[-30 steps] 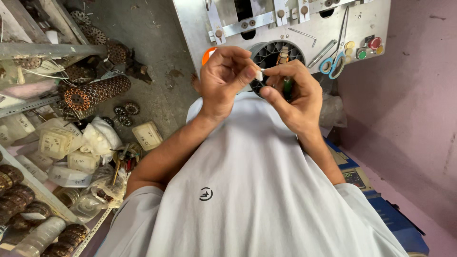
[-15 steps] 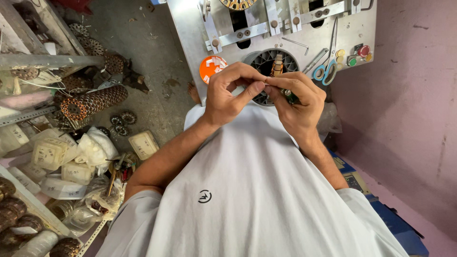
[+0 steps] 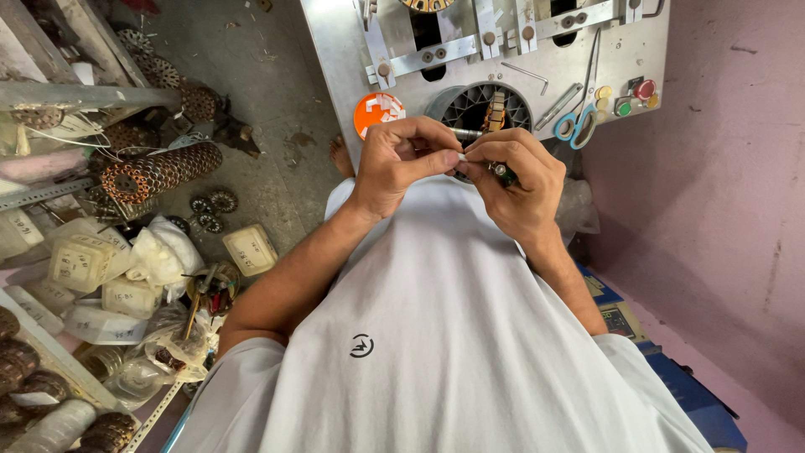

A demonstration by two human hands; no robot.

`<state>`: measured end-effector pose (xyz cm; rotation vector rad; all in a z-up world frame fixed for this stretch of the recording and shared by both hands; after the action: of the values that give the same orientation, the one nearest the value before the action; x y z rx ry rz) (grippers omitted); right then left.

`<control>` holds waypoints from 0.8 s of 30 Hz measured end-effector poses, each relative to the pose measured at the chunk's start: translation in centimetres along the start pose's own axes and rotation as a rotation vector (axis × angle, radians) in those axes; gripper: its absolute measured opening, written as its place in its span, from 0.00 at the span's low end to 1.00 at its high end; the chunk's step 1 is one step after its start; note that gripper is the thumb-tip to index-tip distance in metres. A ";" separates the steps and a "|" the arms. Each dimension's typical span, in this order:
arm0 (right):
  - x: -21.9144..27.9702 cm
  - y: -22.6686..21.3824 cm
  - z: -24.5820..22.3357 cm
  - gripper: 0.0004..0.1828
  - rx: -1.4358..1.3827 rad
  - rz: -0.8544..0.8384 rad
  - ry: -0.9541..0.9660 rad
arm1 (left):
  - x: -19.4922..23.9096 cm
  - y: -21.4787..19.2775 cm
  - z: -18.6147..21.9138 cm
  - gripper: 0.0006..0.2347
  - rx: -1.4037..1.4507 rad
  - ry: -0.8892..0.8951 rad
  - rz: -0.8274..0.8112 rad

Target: The person works on a fan motor stator, using scissors to cut wires and a screwdriver to guide and secure thin copper winding wires into the stator slots.

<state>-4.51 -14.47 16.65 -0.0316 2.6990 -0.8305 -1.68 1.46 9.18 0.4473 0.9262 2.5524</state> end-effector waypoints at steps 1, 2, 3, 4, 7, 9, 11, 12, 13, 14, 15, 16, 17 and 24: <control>0.1 0.1 0.0 0.13 0.002 -0.010 -0.007 | 0.0 -0.2 -0.1 0.05 0.009 -0.019 0.006; 0.1 0.1 0.1 0.13 0.005 -0.019 -0.012 | -0.1 -0.3 -0.2 0.05 0.017 -0.039 0.011; 0.2 0.2 0.2 0.12 0.007 -0.027 -0.017 | -0.1 -0.5 -0.4 0.05 0.025 -0.059 0.017; 0.2 0.2 0.2 0.12 0.016 -0.020 -0.016 | -0.2 -0.7 -0.4 0.06 0.038 -0.070 0.021; 0.5 0.3 0.2 0.11 0.041 0.005 -0.011 | -0.2 -1.3 -0.9 0.07 0.066 -0.090 0.038; 0.6 0.4 0.2 0.11 0.059 0.028 -0.007 | -0.2 -2.0 -1.4 0.07 0.070 -0.082 0.054; 0.7 0.1 0.4 0.11 0.060 0.042 0.011 | -0.1 -3.7 -2.3 0.07 0.062 -0.077 0.108; 0.7 0.0 0.5 0.11 0.060 0.050 0.019 | -0.2 -4.8 -2.8 0.07 0.057 -0.073 0.135; 0.7 -0.2 0.7 0.11 0.051 0.054 0.038 | -0.4 -6.4 -3.3 0.07 -0.188 -0.030 0.192; 0.7 -0.5 0.9 0.10 0.040 0.058 0.055 | -0.7 -8.0 -3.7 0.07 -0.433 0.015 0.250; 0.7 -0.8 1.1 0.10 0.028 0.061 0.071 | -1.0 -9.7 -4.2 0.07 -0.679 0.062 0.306; 0.6 -1.0 1.3 0.10 0.015 0.054 0.076 | -1.3 -11.4 -5.1 0.07 -0.770 0.055 0.357; 0.5 -1.1 1.4 0.10 0.001 0.046 0.081 | -1.5 -12.9 -5.9 0.07 -0.859 0.047 0.407; 0.7 -1.4 1.7 0.10 0.021 0.038 0.138 | -1.0 -8.7 -4.0 0.11 -1.347 0.299 0.294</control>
<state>-4.78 -16.65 15.92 0.0844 2.8087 -0.8801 -0.37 5.01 0.38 -0.2358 -0.9188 2.8306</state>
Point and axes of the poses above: each hand's wrist, its own x-axis away from the middle knuckle, its own y-axis out of the palm, z = x × y, the point moved 5 cm from there along -x, towards the middle knuckle, and after that the axes turned 2 degrees about x, right-handed, at the moved point
